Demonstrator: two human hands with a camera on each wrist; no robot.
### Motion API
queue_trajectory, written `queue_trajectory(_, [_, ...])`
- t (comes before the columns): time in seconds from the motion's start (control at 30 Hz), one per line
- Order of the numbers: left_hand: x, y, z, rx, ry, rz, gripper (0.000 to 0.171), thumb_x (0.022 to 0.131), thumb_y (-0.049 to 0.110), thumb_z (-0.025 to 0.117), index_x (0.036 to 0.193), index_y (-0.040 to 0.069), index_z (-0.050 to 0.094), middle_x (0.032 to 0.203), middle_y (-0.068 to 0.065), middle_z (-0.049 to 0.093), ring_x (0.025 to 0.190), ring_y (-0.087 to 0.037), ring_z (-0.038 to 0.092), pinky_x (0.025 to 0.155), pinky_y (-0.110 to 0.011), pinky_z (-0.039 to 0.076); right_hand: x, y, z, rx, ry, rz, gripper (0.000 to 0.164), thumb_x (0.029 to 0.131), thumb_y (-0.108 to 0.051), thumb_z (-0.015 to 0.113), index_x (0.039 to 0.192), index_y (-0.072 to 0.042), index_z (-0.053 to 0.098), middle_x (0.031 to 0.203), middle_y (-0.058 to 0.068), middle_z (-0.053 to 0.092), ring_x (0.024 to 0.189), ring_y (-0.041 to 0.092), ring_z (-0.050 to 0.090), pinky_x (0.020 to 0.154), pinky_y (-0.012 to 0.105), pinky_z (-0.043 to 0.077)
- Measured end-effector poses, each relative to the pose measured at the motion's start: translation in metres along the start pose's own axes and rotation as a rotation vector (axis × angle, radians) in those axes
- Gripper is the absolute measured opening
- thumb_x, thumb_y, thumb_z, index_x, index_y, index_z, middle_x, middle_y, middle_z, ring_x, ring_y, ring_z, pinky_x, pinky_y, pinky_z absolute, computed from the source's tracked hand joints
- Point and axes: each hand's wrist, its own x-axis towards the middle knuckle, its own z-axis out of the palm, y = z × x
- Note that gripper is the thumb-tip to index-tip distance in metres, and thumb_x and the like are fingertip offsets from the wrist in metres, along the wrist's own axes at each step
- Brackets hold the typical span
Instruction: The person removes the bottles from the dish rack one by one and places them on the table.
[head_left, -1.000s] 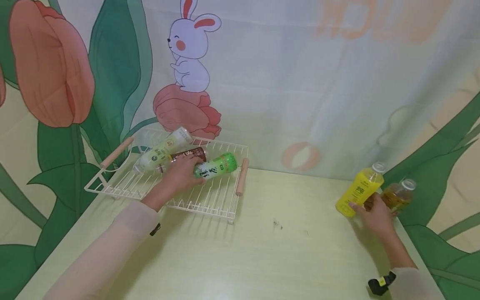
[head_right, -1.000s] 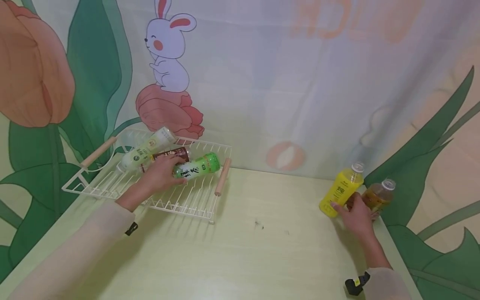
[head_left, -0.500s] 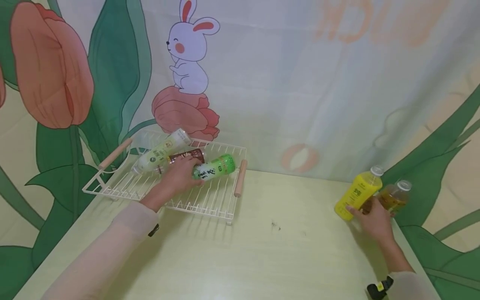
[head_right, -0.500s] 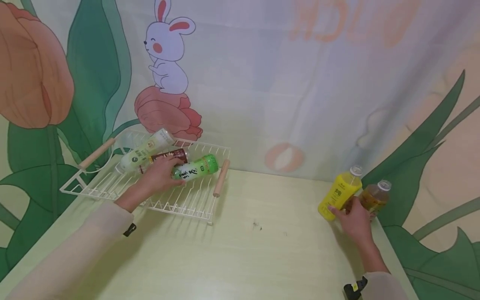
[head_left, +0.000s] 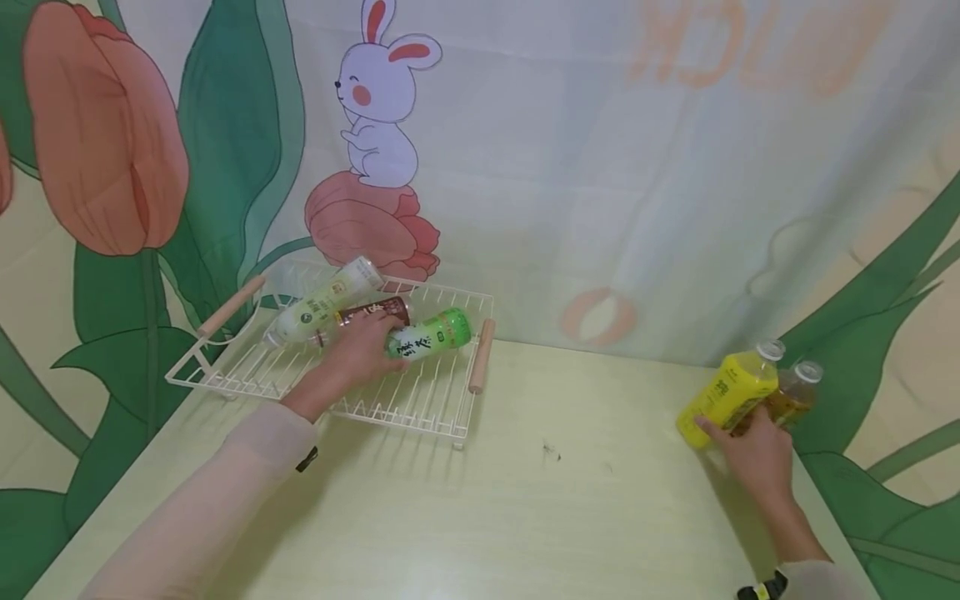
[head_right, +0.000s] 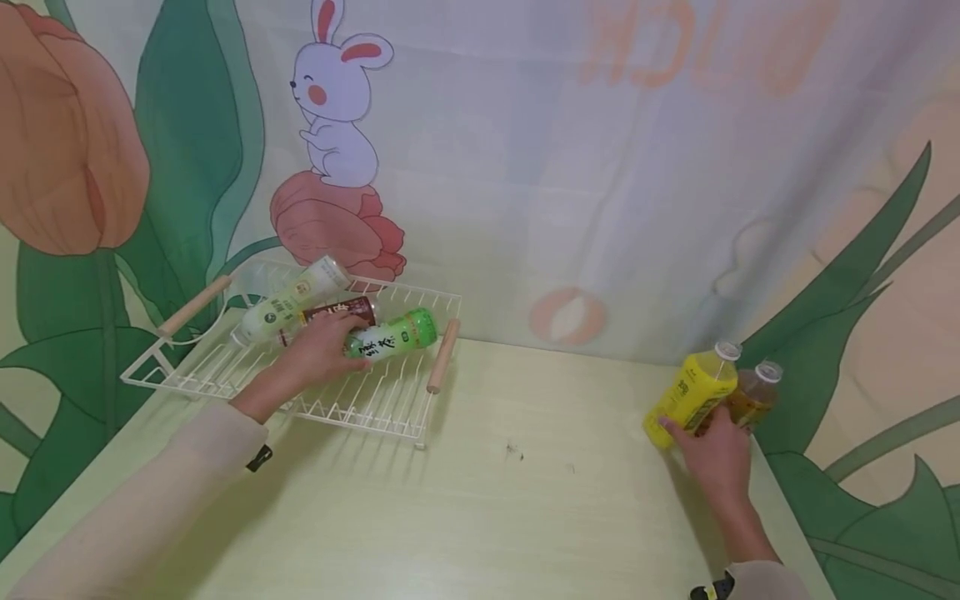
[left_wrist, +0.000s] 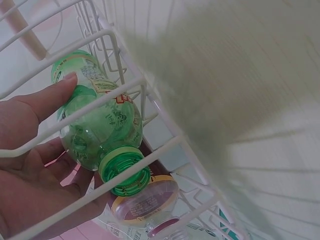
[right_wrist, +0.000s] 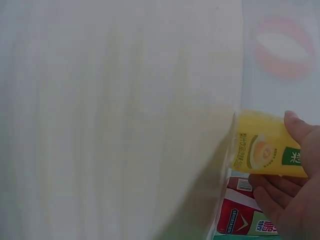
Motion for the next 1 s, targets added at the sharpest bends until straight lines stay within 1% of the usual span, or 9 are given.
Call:
queue_trajectory(0.1, [0.001, -0.001, -0.001, 0.004, -0.002, 0.0, 0.07, 0.088, 0.035, 0.089, 0.145, 0.006, 0.061, 0.141, -0.015, 0.062, 0.124, -0.037, 0.053, 0.105, -0.056, 0.048, -0.001, 0.0, -0.001, -0.026, 0.042, 0.017, 0.079, 0.095, -0.054, 0.077, 0.137, 0.008, 0.051, 0.123, 0.038, 0.065, 0.099, 0.053, 0.068, 0.063, 0.05, 0.057])
queue_trajectory(0.27, [0.0, -0.001, -0.004, 0.003, -0.004, 0.003, 0.07, 0.088, 0.034, 0.088, 0.145, 0.005, 0.06, 0.142, -0.016, 0.061, 0.126, -0.039, 0.053, 0.105, -0.058, 0.047, 0.002, -0.008, 0.002, -0.05, 0.082, 0.042, 0.079, 0.094, -0.052, 0.078, 0.132, 0.011, 0.051, 0.118, 0.04, 0.064, 0.095, 0.054, 0.067, 0.064, 0.056, 0.056])
queue_trajectory(0.43, [0.0, 0.0, -0.002, -0.003, -0.008, 0.006, 0.07, 0.087, 0.034, 0.089, 0.145, 0.005, 0.06, 0.143, -0.016, 0.061, 0.125, -0.038, 0.053, 0.105, -0.058, 0.048, -0.001, -0.013, 0.001, -0.04, 0.04, 0.082, 0.085, 0.094, -0.055, 0.076, 0.139, 0.01, 0.046, 0.125, 0.041, 0.061, 0.099, 0.053, 0.066, 0.068, 0.054, 0.057])
queue_trajectory(0.5, [0.0, 0.0, 0.0, -0.002, -0.012, 0.008, 0.07, 0.087, 0.035, 0.089, 0.145, 0.006, 0.061, 0.143, -0.016, 0.061, 0.126, -0.038, 0.053, 0.105, -0.057, 0.048, -0.003, -0.012, -0.003, -0.053, 0.012, 0.093, 0.088, 0.093, -0.059, 0.076, 0.138, 0.011, 0.046, 0.123, 0.041, 0.061, 0.095, 0.05, 0.066, 0.064, 0.049, 0.056])
queue_trajectory(0.63, [0.0, 0.001, 0.002, 0.004, -0.01, 0.008, 0.071, 0.088, 0.036, 0.089, 0.145, 0.006, 0.06, 0.142, -0.015, 0.062, 0.125, -0.037, 0.054, 0.105, -0.057, 0.048, -0.01, -0.013, -0.014, -0.061, -0.097, 0.062, 0.089, 0.093, -0.064, 0.073, 0.136, 0.012, 0.052, 0.122, 0.039, 0.065, 0.085, 0.038, 0.066, 0.058, 0.038, 0.05])
queue_trajectory(0.73, [0.0, 0.002, 0.0, 0.008, -0.008, 0.0, 0.072, 0.086, 0.036, 0.09, 0.145, 0.006, 0.061, 0.14, -0.015, 0.063, 0.123, -0.036, 0.054, 0.105, -0.055, 0.048, -0.014, -0.018, -0.025, -0.064, -0.219, 0.009, 0.088, 0.097, -0.064, 0.067, 0.138, 0.012, 0.055, 0.127, 0.037, 0.065, 0.087, 0.034, 0.065, 0.061, 0.038, 0.05])
queue_trajectory(0.83, [-0.001, 0.003, -0.002, 0.028, -0.017, 0.003, 0.074, 0.085, 0.036, 0.091, 0.145, 0.005, 0.06, 0.138, -0.015, 0.064, 0.121, -0.036, 0.055, 0.105, -0.056, 0.048, -0.018, -0.026, -0.035, -0.096, -0.326, -0.028, 0.091, 0.1, -0.066, 0.06, 0.141, 0.015, 0.053, 0.129, 0.039, 0.063, 0.094, 0.039, 0.065, 0.067, 0.044, 0.053])
queue_trajectory(0.93, [0.001, 0.004, -0.003, 0.072, -0.034, 0.012, 0.075, 0.084, 0.038, 0.091, 0.145, 0.005, 0.06, 0.136, -0.015, 0.065, 0.119, -0.036, 0.057, 0.103, -0.056, 0.05, -0.022, -0.036, -0.045, -0.119, -0.408, -0.049, 0.093, 0.103, -0.066, 0.056, 0.142, 0.018, 0.05, 0.133, 0.042, 0.058, 0.11, 0.052, 0.064, 0.077, 0.054, 0.058])
queue_trajectory(1.0, [0.003, 0.005, -0.003, 0.111, -0.046, 0.027, 0.076, 0.085, 0.039, 0.091, 0.146, 0.005, 0.06, 0.137, -0.015, 0.065, 0.119, -0.037, 0.057, 0.102, -0.057, 0.051, -0.025, -0.045, -0.05, -0.111, -0.453, -0.053, 0.094, 0.103, -0.066, 0.054, 0.142, 0.02, 0.048, 0.136, 0.044, 0.055, 0.117, 0.058, 0.061, 0.083, 0.058, 0.059])
